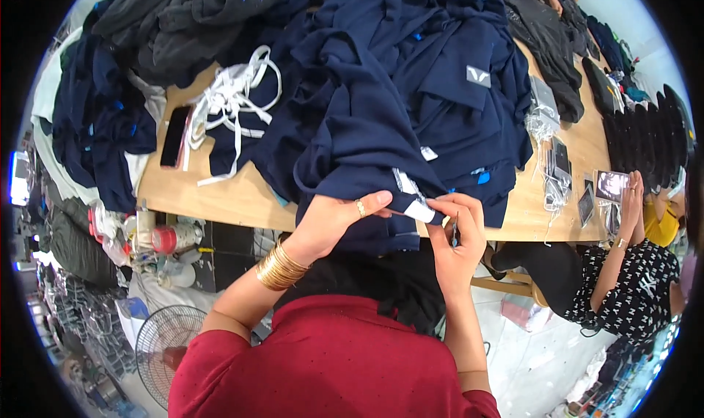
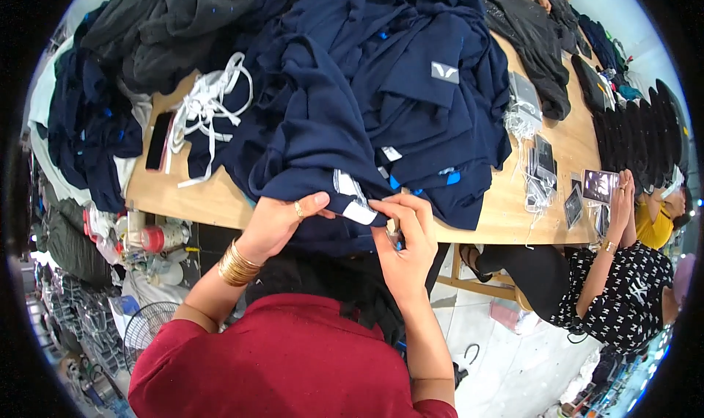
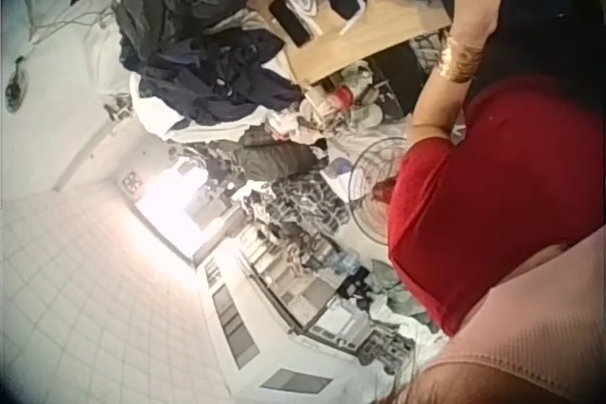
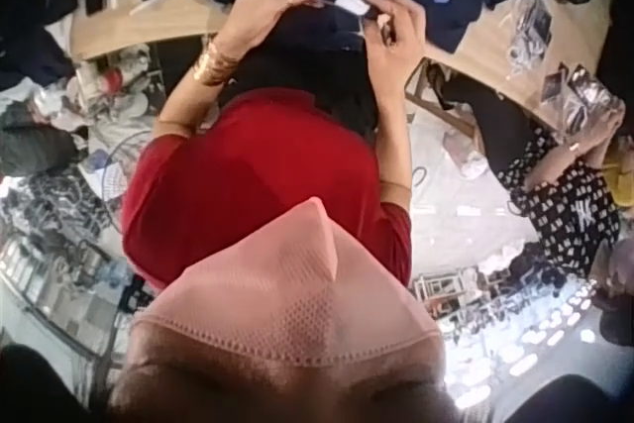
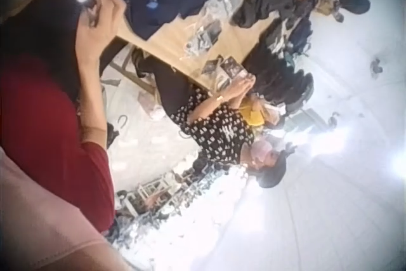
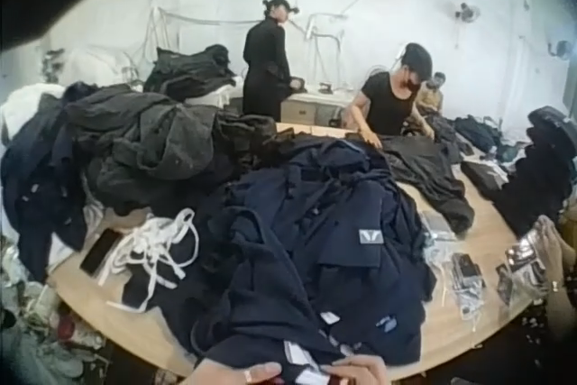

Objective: Trimming loose threads from blue athletic pants using small snips on a factory workbench.

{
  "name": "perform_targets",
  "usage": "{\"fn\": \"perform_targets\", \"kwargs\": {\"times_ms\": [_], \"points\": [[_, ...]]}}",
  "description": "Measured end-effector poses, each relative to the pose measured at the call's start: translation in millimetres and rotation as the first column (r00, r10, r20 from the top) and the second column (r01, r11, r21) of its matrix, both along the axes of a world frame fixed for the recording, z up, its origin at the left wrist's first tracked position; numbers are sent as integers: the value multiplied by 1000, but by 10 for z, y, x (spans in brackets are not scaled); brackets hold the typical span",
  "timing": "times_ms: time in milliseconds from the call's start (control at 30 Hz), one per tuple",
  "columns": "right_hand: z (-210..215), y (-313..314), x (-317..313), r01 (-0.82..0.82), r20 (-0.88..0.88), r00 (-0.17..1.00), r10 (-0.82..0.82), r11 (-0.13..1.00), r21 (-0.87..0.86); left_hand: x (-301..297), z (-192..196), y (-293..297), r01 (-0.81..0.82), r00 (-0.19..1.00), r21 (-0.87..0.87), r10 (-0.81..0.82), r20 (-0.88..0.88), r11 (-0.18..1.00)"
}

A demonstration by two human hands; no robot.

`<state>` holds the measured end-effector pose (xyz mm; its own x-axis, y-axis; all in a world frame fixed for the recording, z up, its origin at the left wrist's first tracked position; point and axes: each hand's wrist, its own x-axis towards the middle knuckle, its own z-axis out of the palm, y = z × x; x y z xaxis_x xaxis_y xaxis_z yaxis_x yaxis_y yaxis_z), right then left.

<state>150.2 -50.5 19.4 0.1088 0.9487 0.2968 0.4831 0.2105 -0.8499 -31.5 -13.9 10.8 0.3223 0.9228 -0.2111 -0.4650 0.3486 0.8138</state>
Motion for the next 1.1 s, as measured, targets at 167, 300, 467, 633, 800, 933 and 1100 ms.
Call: {"fn": "perform_targets", "kwargs": {"times_ms": [167, 300, 467, 633, 800, 933, 1100], "points": [[67, -66, 9, -52, 105, 992, 69, 987, -154, -54, -59, -44, 31, 998, 103, -25, -66, 994], [102, -71, 48, -68, 109, 990, 88, 983, -170, -84, -50, -65, -3, 1000, -32, 3, 9, 999], [106, -63, -26, -49, 27, 998, 53, 989, -142, -98, -157, -49, 82, 993, -92, -73, 95, 992], [17, -8, -169, -34, -20, 999, 32, 990, -134, 1, -100, -72, 122, 983, -170, -95, 158, 978], [-35, -14, -231, 5, 13, 1000, -5, 1000, -12, 104, -88, -98, 38, 987, -230, 0, 161, 972], [108, -29, -169, -40, 43, 998, 45, 992, -117, 54, -106, -83, 24, 1000, -59, -25, -13, 998], [196, -32, 15, -87, 65, 993, 98, 984, -157, 29, -59, -104, -25, 999, 55, 26, -28, 998]]}}
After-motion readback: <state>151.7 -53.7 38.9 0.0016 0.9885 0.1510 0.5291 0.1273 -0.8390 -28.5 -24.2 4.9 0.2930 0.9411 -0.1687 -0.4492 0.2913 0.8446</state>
